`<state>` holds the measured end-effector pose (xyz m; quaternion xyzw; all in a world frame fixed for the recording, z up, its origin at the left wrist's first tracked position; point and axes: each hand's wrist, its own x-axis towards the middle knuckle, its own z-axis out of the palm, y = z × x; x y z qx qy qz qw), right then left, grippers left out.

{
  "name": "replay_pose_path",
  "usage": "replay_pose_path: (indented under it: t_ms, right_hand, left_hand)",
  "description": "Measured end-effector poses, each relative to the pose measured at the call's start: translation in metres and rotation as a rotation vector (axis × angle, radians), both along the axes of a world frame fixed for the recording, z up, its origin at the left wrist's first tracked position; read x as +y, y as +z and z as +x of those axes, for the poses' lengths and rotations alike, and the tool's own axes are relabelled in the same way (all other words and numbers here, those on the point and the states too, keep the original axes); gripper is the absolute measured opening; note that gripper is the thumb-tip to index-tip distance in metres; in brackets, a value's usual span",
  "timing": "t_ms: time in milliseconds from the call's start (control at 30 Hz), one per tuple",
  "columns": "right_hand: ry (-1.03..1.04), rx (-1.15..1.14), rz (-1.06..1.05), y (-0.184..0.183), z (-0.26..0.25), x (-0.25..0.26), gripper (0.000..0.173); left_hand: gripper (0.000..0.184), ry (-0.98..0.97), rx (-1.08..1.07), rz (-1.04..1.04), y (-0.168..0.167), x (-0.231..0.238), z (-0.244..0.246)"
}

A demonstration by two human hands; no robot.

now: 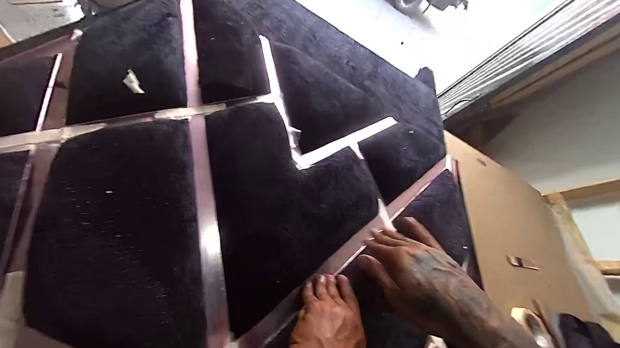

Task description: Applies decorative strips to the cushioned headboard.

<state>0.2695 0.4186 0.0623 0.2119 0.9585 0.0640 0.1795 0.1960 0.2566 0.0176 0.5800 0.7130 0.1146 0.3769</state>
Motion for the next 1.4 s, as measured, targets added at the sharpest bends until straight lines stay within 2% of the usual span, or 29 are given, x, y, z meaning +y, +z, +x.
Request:
replay_pose_path:
  t_ms: [67,133,200,233,267,300,367,400,433,533,600,700,733,767,867,933,1033,1167,1233,1400]
  right_hand:
    - [-0.148,-0.033,0.096,-0.037,-0.007,-0.013,0.097]
    - [-0.224,-0.065,0.132,-0.049,-0.012,-0.023,0.115]
    - [-0.231,-0.055,0.159,-0.048,-0.013,-0.026,0.121]
    - [-0.217,-0.019,0.174,-0.049,-0.014,-0.026,0.121]
    - [-0.22,-0.005,0.17,-0.05,-0.017,-0.027,0.123]
    - [-0.237,-0.021,0.156,-0.048,-0.019,-0.03,0.124]
    - [-0.286,-0.09,0.119,-0.039,-0.026,-0.035,0.121]
    - [-0.31,-0.113,0.106,-0.034,-0.029,-0.035,0.12]
    - [-0.319,-0.111,0.097,-0.032,-0.029,-0.035,0.12]
    - [-0.315,0.024,0.097,-0.042,-0.018,-0.036,0.124]
    - [-0.297,0.146,0.111,-0.054,-0.013,-0.034,0.125]
    - [-0.325,0.179,0.1,-0.052,-0.014,-0.034,0.124]
    - [-0.337,0.168,0.088,-0.05,-0.013,-0.036,0.123]
    - [-0.332,0.157,0.08,-0.048,-0.01,-0.037,0.122]
    - [-0.279,0.232,0.07,-0.051,-0.006,-0.027,0.114]
    - [-0.275,0.259,0.056,-0.055,-0.002,-0.024,0.104]
    - [-0.279,0.255,0.048,-0.056,-0.003,-0.023,0.095]
    - [-0.264,0.311,0.039,-0.06,0.003,-0.019,0.095]
    - [-0.253,0.334,0.022,-0.06,0.006,-0.018,0.095]
    - [-0.25,0.36,-0.046,-0.06,0.01,-0.014,0.096]
  left_hand:
    - [0.113,-0.04,0.0,0.051,-0.005,-0.009,-0.004]
    - [0.094,-0.113,-0.035,0.135,-0.005,-0.028,-0.023]
    - [0.058,-0.061,-0.044,0.25,0.008,-0.048,-0.069]
    - [0.046,0.031,0.048,0.311,0.018,-0.057,-0.099]
    - [0.047,0.115,0.205,0.335,0.027,-0.064,-0.131]
    - [0.062,0.175,0.384,0.297,0.033,-0.067,-0.162]
    - [0.115,0.218,0.621,0.027,0.039,-0.058,-0.215]
    - [0.134,0.203,0.691,-0.129,0.041,-0.046,-0.235]
    - [0.145,0.168,0.742,-0.252,0.041,-0.033,-0.248]
    - [0.149,0.027,0.853,-0.427,0.031,-0.005,-0.26]
    - [0.143,-0.034,0.909,-0.412,0.021,0.005,-0.264]
    - [0.146,-0.058,0.901,-0.342,0.019,-0.001,-0.271]
    - [0.143,-0.077,0.868,-0.324,0.023,-0.005,-0.277]
    - [0.132,-0.089,0.81,-0.29,0.027,-0.008,-0.287]
    - [0.065,0.039,0.688,-0.143,0.069,-0.007,-0.344]
    - [0.046,0.157,0.717,-0.114,0.09,-0.007,-0.362]
    - [0.039,0.118,0.713,-0.164,0.088,-0.003,-0.364]
    - [0.036,-0.089,0.702,-0.19,0.06,0.007,-0.347]
    - [0.038,-0.19,0.768,-0.194,0.053,0.004,-0.344]
    - [0.043,-0.376,0.878,-0.107,0.058,-0.008,-0.344]
